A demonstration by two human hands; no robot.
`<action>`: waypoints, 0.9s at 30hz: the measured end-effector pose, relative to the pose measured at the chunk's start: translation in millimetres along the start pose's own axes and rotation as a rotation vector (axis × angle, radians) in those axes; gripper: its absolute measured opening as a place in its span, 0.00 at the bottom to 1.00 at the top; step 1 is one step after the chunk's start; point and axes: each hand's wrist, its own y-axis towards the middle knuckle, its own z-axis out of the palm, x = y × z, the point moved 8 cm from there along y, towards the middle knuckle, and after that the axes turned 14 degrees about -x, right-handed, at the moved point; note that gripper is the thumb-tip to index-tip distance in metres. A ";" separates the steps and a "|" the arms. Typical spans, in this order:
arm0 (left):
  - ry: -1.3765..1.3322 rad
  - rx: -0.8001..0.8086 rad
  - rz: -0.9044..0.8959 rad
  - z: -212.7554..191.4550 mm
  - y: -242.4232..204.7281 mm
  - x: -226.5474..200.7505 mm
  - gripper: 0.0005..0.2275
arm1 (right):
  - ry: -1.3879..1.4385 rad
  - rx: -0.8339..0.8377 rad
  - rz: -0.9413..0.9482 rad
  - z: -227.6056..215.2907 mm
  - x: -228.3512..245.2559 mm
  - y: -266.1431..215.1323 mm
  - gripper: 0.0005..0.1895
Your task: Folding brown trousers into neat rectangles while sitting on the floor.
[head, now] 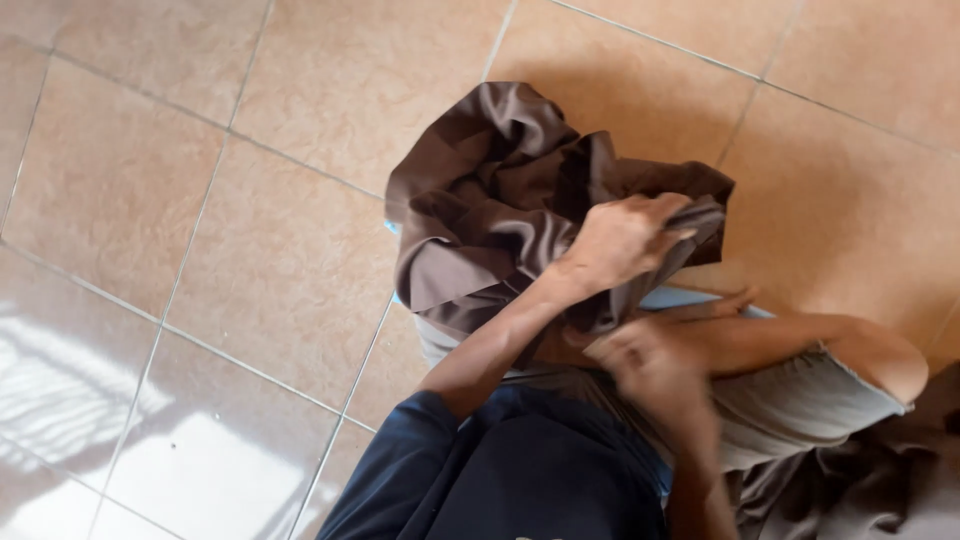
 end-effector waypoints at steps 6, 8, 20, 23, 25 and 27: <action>-0.011 0.045 0.398 88.1 11.0 -30.2 0.10 | 0.024 0.298 -0.246 148.3 70.2 24.2 0.36; -0.065 0.041 0.433 118.9 12.6 -12.6 0.07 | -0.092 0.407 -0.143 181.7 67.0 55.7 0.48; -0.185 -0.295 0.057 -10.7 140.1 2.1 0.11 | -0.498 0.419 -0.147 128.2 -220.4 100.6 0.28; -0.248 -0.464 -0.069 -31.3 133.4 2.2 0.08 | -0.998 0.224 -0.233 37.9 -322.9 95.8 0.10; -0.246 -0.504 -0.103 -27.4 125.4 -3.3 0.07 | -1.204 0.017 -0.299 4.2 -313.1 87.7 0.11; -0.263 -0.463 -0.093 -9.6 119.6 -15.8 0.09 | -1.014 0.010 -0.300 11.8 -260.5 83.9 0.11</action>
